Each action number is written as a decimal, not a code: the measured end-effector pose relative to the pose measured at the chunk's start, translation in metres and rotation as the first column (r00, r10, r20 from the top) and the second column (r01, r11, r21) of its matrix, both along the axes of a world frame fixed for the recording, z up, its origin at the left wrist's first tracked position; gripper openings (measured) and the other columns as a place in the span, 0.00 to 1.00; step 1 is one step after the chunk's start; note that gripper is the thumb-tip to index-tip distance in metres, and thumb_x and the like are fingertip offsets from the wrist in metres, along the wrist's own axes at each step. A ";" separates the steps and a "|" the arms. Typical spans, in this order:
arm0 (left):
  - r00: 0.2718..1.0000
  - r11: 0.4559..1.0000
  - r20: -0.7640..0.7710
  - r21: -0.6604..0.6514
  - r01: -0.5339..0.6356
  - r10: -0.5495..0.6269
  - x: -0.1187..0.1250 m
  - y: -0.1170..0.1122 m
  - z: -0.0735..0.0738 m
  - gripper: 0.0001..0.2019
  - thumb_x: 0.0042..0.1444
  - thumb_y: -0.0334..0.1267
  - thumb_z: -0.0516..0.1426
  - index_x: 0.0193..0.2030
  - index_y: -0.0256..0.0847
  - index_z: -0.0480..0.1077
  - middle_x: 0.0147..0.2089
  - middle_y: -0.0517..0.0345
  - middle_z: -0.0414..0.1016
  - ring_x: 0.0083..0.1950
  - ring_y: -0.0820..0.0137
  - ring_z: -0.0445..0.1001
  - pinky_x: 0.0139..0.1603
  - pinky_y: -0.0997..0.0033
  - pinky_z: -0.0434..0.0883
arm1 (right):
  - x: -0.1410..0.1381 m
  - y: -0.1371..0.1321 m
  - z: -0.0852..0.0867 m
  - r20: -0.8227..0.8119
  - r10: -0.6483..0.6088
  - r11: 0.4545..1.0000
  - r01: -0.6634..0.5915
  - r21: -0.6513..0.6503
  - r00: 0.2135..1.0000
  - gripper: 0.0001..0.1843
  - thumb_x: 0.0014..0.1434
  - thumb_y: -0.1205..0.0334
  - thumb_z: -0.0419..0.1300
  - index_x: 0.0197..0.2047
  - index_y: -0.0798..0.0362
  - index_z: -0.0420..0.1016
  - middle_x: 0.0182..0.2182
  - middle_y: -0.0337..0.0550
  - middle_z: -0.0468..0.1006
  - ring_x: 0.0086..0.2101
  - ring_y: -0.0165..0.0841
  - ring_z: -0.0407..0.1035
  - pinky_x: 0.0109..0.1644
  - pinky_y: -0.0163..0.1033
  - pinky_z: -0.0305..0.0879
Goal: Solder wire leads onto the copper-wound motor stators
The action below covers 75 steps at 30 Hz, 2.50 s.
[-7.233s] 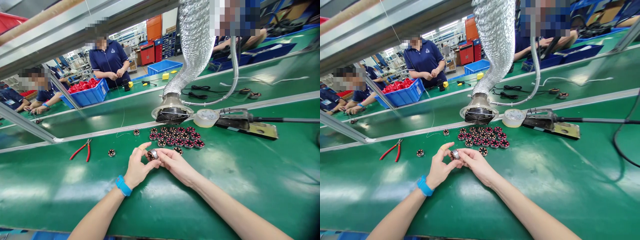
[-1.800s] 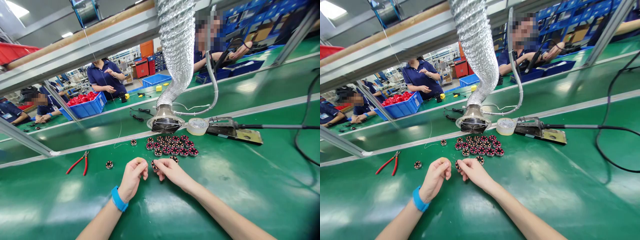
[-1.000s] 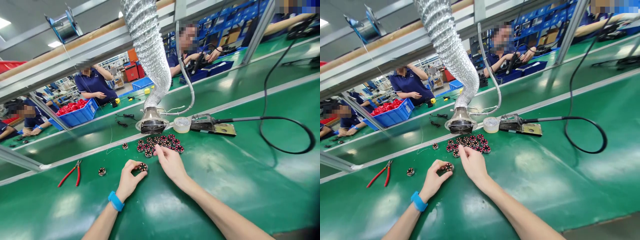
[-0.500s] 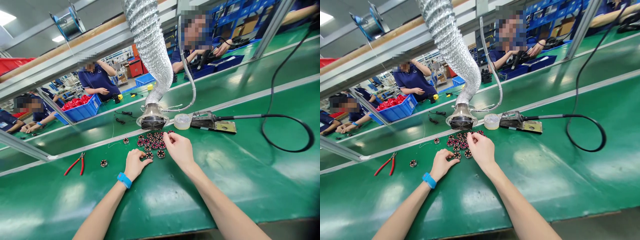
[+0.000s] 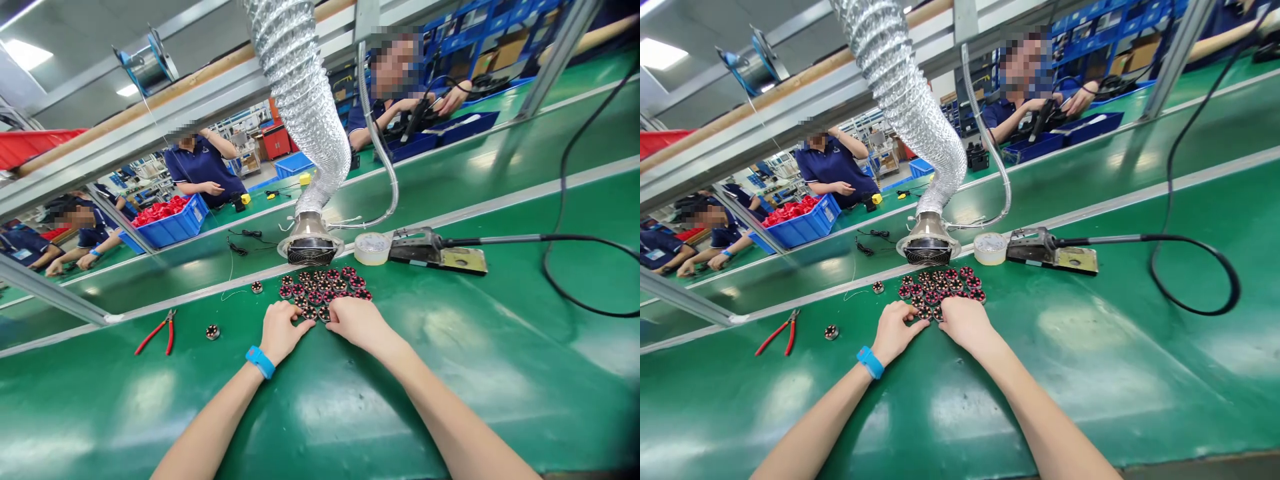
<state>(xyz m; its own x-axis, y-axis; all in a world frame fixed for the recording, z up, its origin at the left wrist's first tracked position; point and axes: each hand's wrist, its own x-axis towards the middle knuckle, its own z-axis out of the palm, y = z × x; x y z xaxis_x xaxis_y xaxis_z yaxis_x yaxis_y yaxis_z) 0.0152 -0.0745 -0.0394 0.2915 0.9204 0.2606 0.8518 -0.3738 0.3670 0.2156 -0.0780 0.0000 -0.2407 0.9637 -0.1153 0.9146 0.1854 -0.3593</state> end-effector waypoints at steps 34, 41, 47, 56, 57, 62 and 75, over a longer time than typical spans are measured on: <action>0.954 0.966 0.232 0.217 0.138 -0.188 -0.033 -0.046 0.033 0.16 0.58 0.33 0.62 0.53 0.42 0.71 0.46 0.52 0.76 0.48 0.64 0.74 0.50 0.63 0.73 | -0.037 -0.011 -0.022 -0.925 -0.033 0.935 -0.316 -0.162 0.378 0.32 0.56 0.40 0.66 0.53 0.58 0.78 0.37 0.48 0.83 0.34 0.35 0.77 0.41 0.40 0.74; 0.905 0.978 0.371 0.104 0.181 -0.207 -0.033 -0.048 0.032 0.19 0.58 0.38 0.64 0.57 0.43 0.72 0.51 0.50 0.76 0.52 0.64 0.75 0.54 0.60 0.73 | -0.040 -0.013 -0.019 -0.931 -0.114 0.932 -0.288 -0.221 0.347 0.29 0.51 0.36 0.69 0.38 0.57 0.83 0.31 0.45 0.83 0.30 0.34 0.76 0.40 0.40 0.74; 0.836 0.997 0.547 -0.041 0.058 -0.026 -0.038 -0.044 0.031 0.07 0.61 0.40 0.62 0.41 0.39 0.75 0.39 0.55 0.78 0.39 0.69 0.75 0.44 0.68 0.73 | -0.041 -0.011 -0.023 -0.930 -0.172 0.933 -0.251 -0.260 0.325 0.30 0.51 0.38 0.70 0.41 0.58 0.83 0.30 0.47 0.84 0.31 0.35 0.78 0.40 0.41 0.74; 0.875 0.999 0.484 -0.003 0.037 -0.031 -0.036 -0.045 0.028 0.08 0.64 0.37 0.57 0.33 0.40 0.72 0.33 0.58 0.75 0.35 0.71 0.71 0.38 0.71 0.68 | -0.044 -0.012 -0.028 -0.909 -0.188 0.925 -0.244 -0.291 0.371 0.30 0.49 0.37 0.69 0.37 0.58 0.82 0.28 0.46 0.83 0.30 0.36 0.78 0.38 0.40 0.75; 0.875 0.999 0.483 -0.010 0.036 -0.027 -0.035 -0.044 0.029 0.08 0.64 0.37 0.57 0.33 0.40 0.71 0.33 0.58 0.74 0.35 0.71 0.71 0.38 0.71 0.68 | -0.044 -0.012 -0.028 -0.908 -0.189 0.923 -0.248 -0.294 0.373 0.29 0.49 0.37 0.69 0.37 0.58 0.82 0.28 0.46 0.83 0.29 0.35 0.78 0.37 0.40 0.75; 0.832 0.993 0.555 -0.101 0.054 0.011 -0.034 -0.043 0.030 0.09 0.64 0.40 0.55 0.34 0.40 0.70 0.34 0.58 0.72 0.36 0.71 0.69 0.39 0.72 0.67 | -0.045 -0.014 -0.031 -0.899 -0.169 0.914 -0.277 -0.296 0.405 0.28 0.51 0.39 0.68 0.38 0.58 0.83 0.29 0.46 0.83 0.29 0.35 0.78 0.37 0.39 0.75; 0.671 0.965 0.730 -0.248 0.085 0.128 -0.044 -0.039 0.039 0.15 0.60 0.50 0.62 0.37 0.38 0.72 0.34 0.58 0.72 0.34 0.72 0.68 0.38 0.72 0.67 | -0.039 -0.009 -0.022 -0.900 -0.216 0.935 -0.184 -0.302 0.378 0.27 0.51 0.38 0.68 0.34 0.57 0.83 0.24 0.46 0.82 0.25 0.34 0.77 0.32 0.36 0.72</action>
<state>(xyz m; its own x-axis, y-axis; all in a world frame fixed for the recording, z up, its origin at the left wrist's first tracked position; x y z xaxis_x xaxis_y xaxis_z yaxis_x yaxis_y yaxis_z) -0.0290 -0.1139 -0.0007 0.0821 0.9852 0.1506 0.2693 -0.1674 0.9484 0.1770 -0.0867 -0.0215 -0.3734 0.9210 -0.1110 -0.0140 -0.1252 -0.9920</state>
